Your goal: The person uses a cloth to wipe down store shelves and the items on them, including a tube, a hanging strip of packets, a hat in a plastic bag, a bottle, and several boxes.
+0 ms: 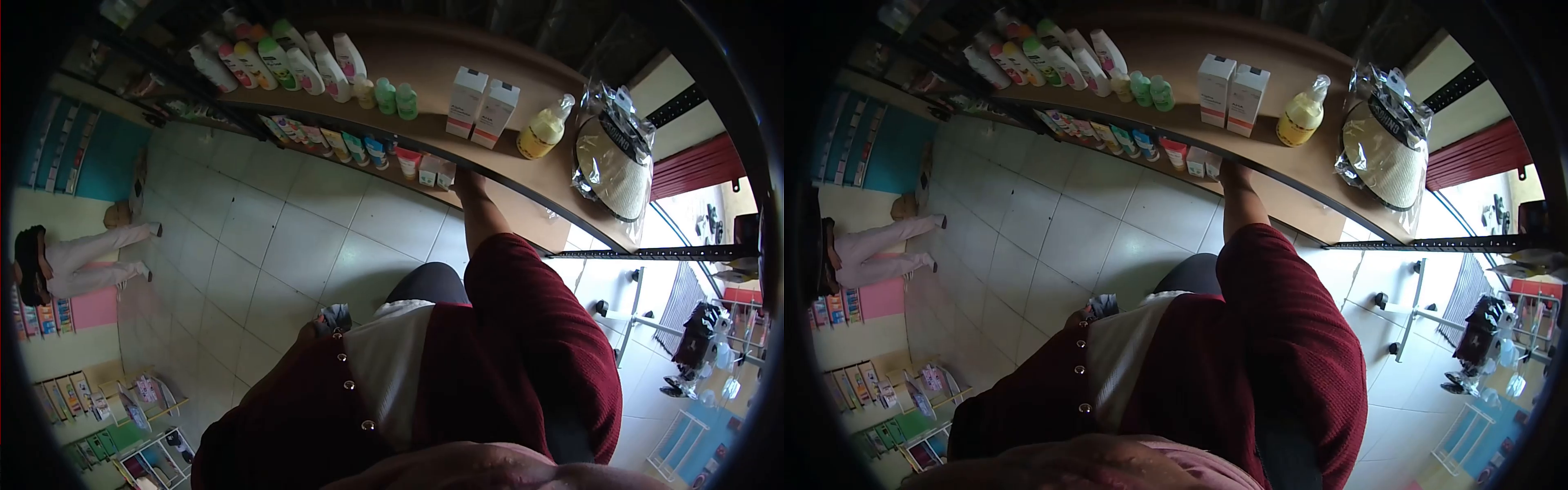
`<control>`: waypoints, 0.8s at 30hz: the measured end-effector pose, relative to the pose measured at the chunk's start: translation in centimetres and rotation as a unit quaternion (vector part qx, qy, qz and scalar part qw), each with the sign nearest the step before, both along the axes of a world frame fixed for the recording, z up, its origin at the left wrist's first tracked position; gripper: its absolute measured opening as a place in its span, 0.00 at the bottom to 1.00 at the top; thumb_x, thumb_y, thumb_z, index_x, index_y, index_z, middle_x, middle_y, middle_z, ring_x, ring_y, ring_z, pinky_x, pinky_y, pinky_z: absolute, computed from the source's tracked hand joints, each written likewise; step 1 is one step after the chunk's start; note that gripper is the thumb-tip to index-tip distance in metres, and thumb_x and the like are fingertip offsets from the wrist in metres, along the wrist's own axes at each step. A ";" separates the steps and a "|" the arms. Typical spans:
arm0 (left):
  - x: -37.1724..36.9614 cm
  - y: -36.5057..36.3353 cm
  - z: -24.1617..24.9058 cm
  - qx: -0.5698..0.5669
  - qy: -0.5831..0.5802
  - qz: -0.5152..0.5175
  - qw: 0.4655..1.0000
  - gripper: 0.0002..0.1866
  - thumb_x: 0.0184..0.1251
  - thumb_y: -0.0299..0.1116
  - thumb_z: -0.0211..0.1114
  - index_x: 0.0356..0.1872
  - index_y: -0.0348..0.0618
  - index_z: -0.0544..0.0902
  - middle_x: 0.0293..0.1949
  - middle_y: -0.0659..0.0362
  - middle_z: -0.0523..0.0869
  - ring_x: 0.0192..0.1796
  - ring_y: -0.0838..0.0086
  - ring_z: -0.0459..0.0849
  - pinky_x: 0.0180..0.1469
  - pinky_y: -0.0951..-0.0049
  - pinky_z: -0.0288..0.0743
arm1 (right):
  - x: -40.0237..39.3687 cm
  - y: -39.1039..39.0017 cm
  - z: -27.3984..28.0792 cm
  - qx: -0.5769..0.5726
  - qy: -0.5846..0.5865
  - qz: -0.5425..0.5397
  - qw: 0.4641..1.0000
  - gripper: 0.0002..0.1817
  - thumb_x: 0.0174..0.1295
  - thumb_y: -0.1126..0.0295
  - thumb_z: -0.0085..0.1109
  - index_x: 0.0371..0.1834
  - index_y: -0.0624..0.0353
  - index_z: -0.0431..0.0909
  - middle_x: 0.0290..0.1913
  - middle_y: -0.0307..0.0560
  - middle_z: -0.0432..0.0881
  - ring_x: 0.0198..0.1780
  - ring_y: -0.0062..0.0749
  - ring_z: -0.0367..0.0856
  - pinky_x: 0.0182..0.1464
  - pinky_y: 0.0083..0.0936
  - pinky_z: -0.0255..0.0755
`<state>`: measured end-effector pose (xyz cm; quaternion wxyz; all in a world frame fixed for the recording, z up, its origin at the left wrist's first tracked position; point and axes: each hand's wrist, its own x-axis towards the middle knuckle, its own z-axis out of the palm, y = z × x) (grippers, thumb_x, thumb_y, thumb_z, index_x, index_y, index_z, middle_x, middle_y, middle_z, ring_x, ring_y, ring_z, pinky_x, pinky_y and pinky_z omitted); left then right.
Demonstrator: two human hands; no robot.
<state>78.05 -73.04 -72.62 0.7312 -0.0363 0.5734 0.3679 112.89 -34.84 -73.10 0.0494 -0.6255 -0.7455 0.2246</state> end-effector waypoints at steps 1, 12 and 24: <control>-0.6 -1.0 0.1 -0.002 0.006 0.000 1.000 0.23 0.75 0.49 0.48 0.52 0.38 0.77 0.47 0.55 0.83 0.47 0.67 0.81 0.54 0.68 0.74 | -0.5 0.1 -0.1 0.000 0.002 0.003 1.000 0.49 0.46 0.50 0.73 0.70 0.53 0.57 0.68 0.55 0.64 0.67 0.54 0.65 0.66 0.41 0.62; -2.6 -0.7 -2.4 -0.044 0.045 -0.038 0.997 0.23 0.74 0.49 0.49 0.51 0.38 0.78 0.47 0.55 0.83 0.47 0.69 0.81 0.53 0.69 0.73 | -1.9 2.6 -6.9 0.102 0.167 -0.093 0.976 0.30 0.54 0.71 0.63 0.63 0.56 0.67 0.63 0.62 0.69 0.67 0.55 0.65 0.67 0.42 0.62; -4.9 -2.3 -4.8 -0.070 0.086 -0.075 0.991 0.23 0.74 0.50 0.50 0.50 0.38 0.79 0.47 0.56 0.83 0.46 0.70 0.81 0.53 0.70 0.73 | -1.0 1.9 -5.2 0.070 0.216 -0.089 0.970 0.24 0.65 0.61 0.54 0.63 0.57 0.67 0.62 0.62 0.69 0.66 0.56 0.65 0.67 0.43 0.61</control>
